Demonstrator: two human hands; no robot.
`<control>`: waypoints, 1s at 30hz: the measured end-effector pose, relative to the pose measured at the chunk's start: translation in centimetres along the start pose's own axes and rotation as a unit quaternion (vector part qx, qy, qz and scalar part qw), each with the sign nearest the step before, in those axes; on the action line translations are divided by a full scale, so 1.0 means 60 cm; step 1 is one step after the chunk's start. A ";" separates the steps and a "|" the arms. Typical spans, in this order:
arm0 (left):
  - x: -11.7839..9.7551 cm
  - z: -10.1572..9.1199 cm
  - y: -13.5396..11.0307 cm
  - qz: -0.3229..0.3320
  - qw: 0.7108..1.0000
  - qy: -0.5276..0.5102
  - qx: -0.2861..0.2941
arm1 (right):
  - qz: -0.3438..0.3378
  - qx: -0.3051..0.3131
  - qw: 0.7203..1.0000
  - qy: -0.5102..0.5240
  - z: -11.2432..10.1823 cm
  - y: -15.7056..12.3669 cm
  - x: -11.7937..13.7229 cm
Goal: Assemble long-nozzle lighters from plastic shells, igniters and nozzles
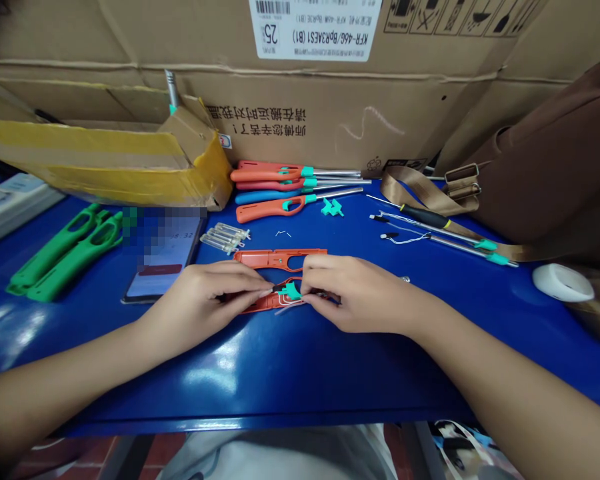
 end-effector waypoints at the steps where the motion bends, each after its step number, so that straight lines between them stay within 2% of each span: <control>1: 0.000 0.001 0.000 0.002 1.000 -0.004 0.001 | -0.001 0.000 1.000 0.001 0.000 0.000 -0.001; 5: -0.001 0.003 -0.001 0.014 1.000 -0.008 0.002 | -0.008 -0.001 1.000 0.002 0.001 -0.001 -0.004; 18: -0.020 0.012 -0.006 0.057 0.995 0.079 0.031 | -0.018 -0.001 1.000 0.003 0.000 -0.003 -0.003; 30: -0.014 0.018 -0.009 0.064 0.995 0.075 0.021 | -0.020 -0.002 1.000 -0.004 -0.001 -0.002 0.000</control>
Point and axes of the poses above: each hand's wrist, its own y-axis towards the middle knuckle, its own z-axis out of the palm, x = y × z, the point moved 10 cm from there along y, towards the middle knuckle, and after that the axes turned 2 degrees about x, right-handed, at the moved point
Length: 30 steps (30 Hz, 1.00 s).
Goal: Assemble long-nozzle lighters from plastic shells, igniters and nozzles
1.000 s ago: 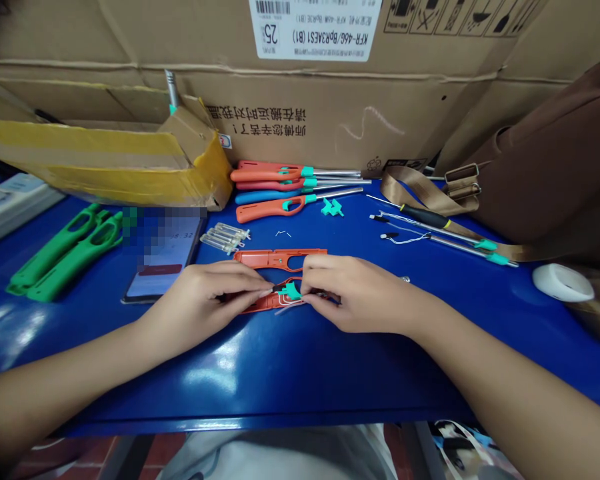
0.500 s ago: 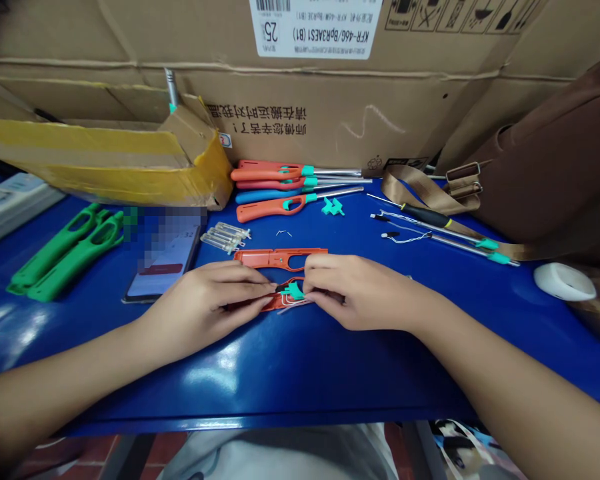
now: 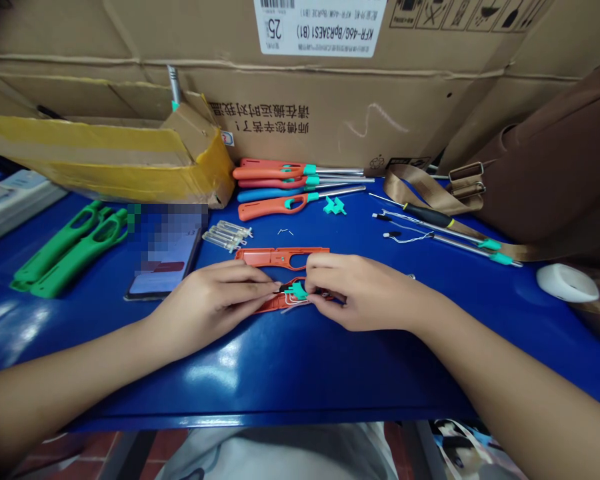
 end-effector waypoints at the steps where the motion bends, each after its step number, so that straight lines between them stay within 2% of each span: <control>1: 0.000 0.001 0.000 -0.001 1.000 0.002 0.002 | -0.001 -0.001 1.000 0.001 0.000 0.000 0.000; 9: -0.004 0.004 0.001 0.004 1.000 0.016 0.013 | -0.005 -0.008 1.000 -0.003 -0.005 0.000 0.002; 19: 0.005 0.001 0.001 0.002 1.000 0.011 -0.024 | -0.007 -0.019 1.000 -0.005 -0.007 0.000 0.002; 30: 0.007 0.005 0.004 0.000 1.000 0.026 -0.009 | -0.001 -0.027 1.000 0.002 -0.010 0.001 0.001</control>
Point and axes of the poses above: each hand's wrist, its own y-axis towards the middle knuckle, its own z-axis out of the palm, x = y × z, the point moved 10 cm from there along y, towards the middle knuckle, and after that the axes turned 2 degrees about x, right-handed, at the moved point
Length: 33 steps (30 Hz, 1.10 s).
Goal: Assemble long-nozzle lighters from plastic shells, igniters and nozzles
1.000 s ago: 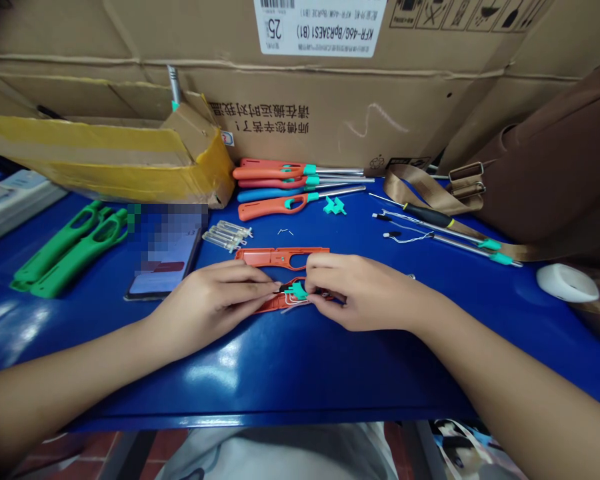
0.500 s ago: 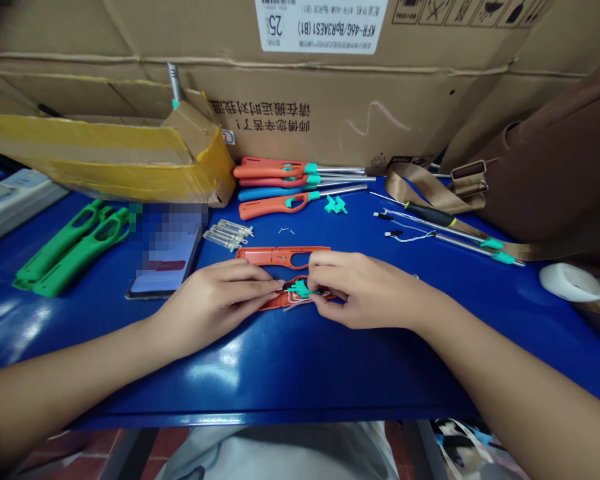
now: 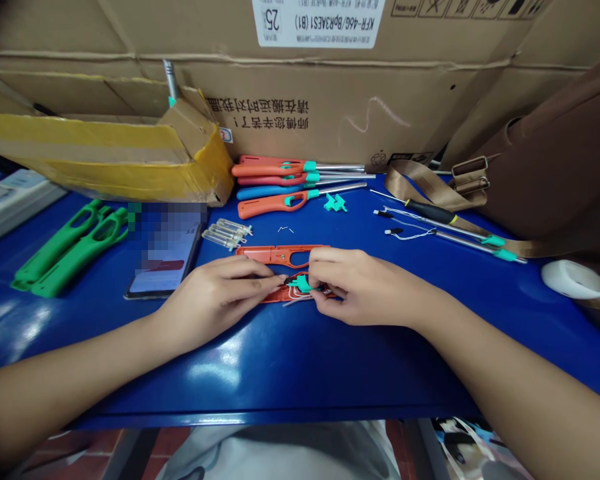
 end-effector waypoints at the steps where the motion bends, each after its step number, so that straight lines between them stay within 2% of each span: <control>1: -0.001 0.000 0.000 0.001 1.000 -0.002 0.001 | -0.002 0.001 1.000 0.000 0.000 0.000 0.001; 21: -0.002 -0.005 -0.002 -0.001 1.000 -0.027 -0.005 | -0.016 0.025 1.000 0.001 0.005 -0.005 0.002; 30: -0.035 -0.001 0.002 0.049 0.991 0.121 0.035 | -0.008 0.031 0.999 -0.004 0.010 -0.005 0.000; 33: -0.043 -0.003 0.002 0.056 0.988 0.137 0.040 | -0.009 0.030 0.999 -0.011 0.010 -0.005 0.002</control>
Point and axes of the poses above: each hand's wrist, its own y-axis towards the middle knuckle, its own z-axis out of the palm, x = y × z, the point moved 10 cm from there along y, towards the middle knuckle, and after that the axes turned 2 degrees about x, right-handed, at the moved point
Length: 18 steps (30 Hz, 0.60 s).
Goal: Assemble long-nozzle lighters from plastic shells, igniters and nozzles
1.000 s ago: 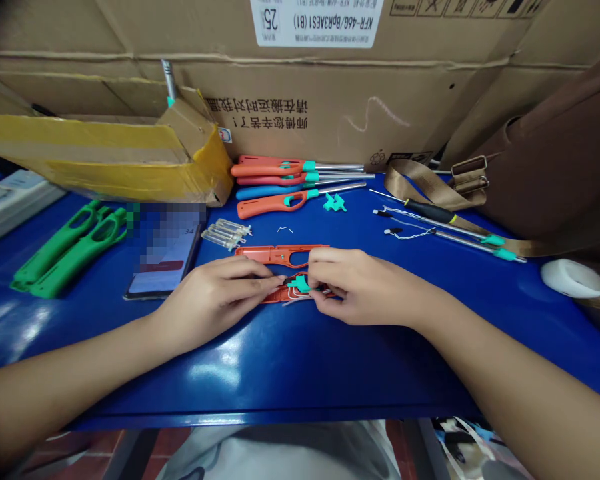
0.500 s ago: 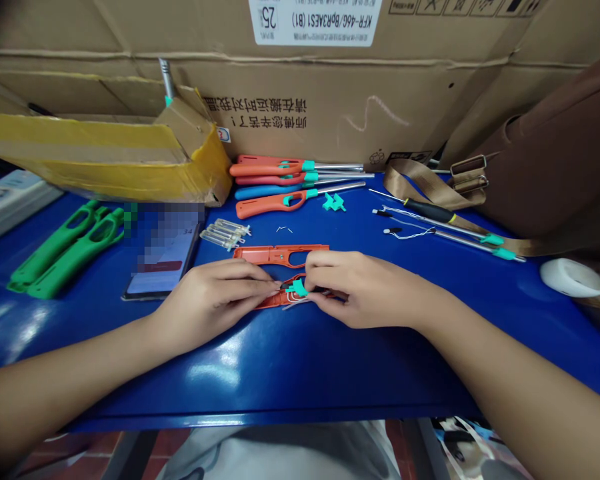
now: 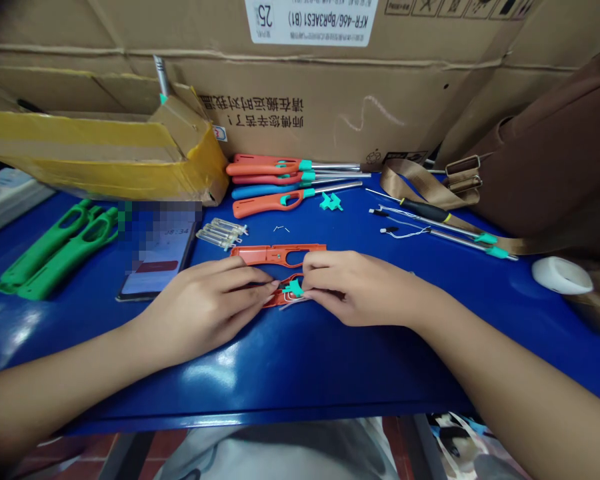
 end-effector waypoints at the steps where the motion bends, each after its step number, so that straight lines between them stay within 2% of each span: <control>1: 0.000 -0.001 0.000 -0.001 1.000 0.000 -0.001 | 0.001 -0.003 1.000 -0.004 -0.001 0.000 0.000; 6: 0.009 0.000 -0.003 -0.024 0.999 -0.036 0.003 | 0.003 -0.013 1.000 -0.007 -0.002 0.001 0.000; 10: 0.010 0.002 -0.004 -0.032 0.999 -0.030 0.016 | 0.009 -0.022 0.999 0.036 -0.005 0.005 -0.003; 18: -0.015 0.010 -0.004 -0.011 0.997 0.048 0.065 | 0.099 -0.064 0.987 0.106 -0.001 0.010 -0.033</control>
Point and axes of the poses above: each hand's wrist, its own y-axis towards the middle knuckle, its own z-axis out of the palm, x = y × z, the point moved 10 cm from there along y, towards the middle knuckle, and after that the axes turned 2 degrees about x, right-handed, at the moved point
